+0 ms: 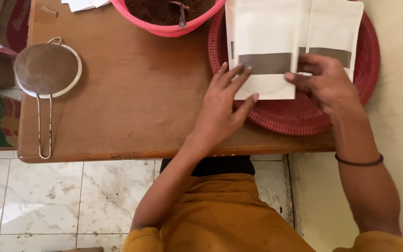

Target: Filling white coffee pouches with ground coffee using a spoon from a bowl

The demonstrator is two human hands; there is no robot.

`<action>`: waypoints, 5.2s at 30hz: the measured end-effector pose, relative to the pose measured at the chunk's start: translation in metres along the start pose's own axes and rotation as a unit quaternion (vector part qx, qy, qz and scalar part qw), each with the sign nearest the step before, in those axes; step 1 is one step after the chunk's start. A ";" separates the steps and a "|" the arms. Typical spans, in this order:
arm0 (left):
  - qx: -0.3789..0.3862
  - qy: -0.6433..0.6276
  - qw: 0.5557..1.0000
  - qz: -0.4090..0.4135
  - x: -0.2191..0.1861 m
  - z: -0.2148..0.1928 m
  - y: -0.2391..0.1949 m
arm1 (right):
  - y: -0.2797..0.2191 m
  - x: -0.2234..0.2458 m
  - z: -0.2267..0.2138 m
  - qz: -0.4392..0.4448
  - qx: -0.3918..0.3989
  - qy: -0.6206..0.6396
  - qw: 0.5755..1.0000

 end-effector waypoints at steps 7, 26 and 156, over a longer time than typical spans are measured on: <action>0.053 0.188 0.980 0.024 0.007 0.024 -0.002 | 0.060 -0.008 0.006 -0.130 0.042 -0.080 0.987; 0.057 0.274 0.959 0.052 0.005 0.043 -0.007 | 0.045 0.003 0.024 -0.373 0.038 -0.369 0.851; -0.304 0.335 0.885 -0.106 -0.023 -0.303 -0.010 | -0.120 0.201 0.229 -0.671 0.150 -0.056 0.724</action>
Point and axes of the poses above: each hand's wrist, its own y-axis towards the middle knuckle, its own z-axis out of the palm, x = y × z, the point moved 9 cm from there along y, towards the middle knuckle, and after that the axes turned 4 degrees about -z, right-handed, at the moved point
